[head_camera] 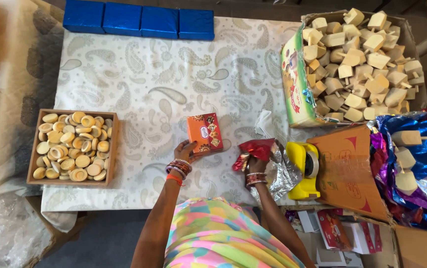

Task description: The recorder is packing several small soap-like items into a decorative red foil wrap.

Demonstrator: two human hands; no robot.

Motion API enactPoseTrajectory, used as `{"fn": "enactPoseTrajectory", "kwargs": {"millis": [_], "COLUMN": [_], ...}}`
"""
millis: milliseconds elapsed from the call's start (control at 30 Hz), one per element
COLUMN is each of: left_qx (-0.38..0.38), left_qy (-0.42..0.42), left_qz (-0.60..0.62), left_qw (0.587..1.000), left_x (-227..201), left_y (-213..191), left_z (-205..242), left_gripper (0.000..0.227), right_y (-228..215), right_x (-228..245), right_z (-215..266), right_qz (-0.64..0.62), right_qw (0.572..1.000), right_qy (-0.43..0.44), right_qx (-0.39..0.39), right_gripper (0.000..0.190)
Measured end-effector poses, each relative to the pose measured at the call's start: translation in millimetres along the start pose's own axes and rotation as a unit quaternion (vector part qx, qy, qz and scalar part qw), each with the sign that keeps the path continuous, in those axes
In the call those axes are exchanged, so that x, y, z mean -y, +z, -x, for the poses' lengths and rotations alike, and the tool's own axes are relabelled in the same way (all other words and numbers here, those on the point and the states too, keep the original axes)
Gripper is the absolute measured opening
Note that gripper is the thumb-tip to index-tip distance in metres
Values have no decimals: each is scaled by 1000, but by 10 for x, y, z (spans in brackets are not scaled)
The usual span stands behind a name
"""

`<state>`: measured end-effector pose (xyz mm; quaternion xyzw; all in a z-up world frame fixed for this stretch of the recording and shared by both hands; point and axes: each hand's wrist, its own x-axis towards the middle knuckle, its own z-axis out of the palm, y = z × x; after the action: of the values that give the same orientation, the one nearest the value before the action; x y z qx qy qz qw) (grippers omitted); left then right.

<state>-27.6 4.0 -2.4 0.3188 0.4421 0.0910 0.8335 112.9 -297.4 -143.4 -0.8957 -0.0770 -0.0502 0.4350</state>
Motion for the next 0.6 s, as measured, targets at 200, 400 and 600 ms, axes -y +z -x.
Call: {"fn": "enactPoseTrajectory", "kwargs": {"millis": [200, 400, 600], "left_qx": [-6, -93, 187], "left_qy": [3, 274, 50], "left_qz": [-116, -450, -110], "left_qw": [993, 845, 975], "left_x": [135, 153, 134], "left_y": [141, 120, 214], "left_z": [103, 68, 477], "left_gripper": [58, 62, 70], "right_y": [-369, -775, -815], "right_x": [238, 855, 956], "right_z": [-150, -146, -140], "right_qz": [-112, -88, -64], "right_qw": [993, 996, 997], "right_qy": [48, 24, 2], "right_qx": [-5, 13, 43], "right_gripper": [35, 35, 35]}}
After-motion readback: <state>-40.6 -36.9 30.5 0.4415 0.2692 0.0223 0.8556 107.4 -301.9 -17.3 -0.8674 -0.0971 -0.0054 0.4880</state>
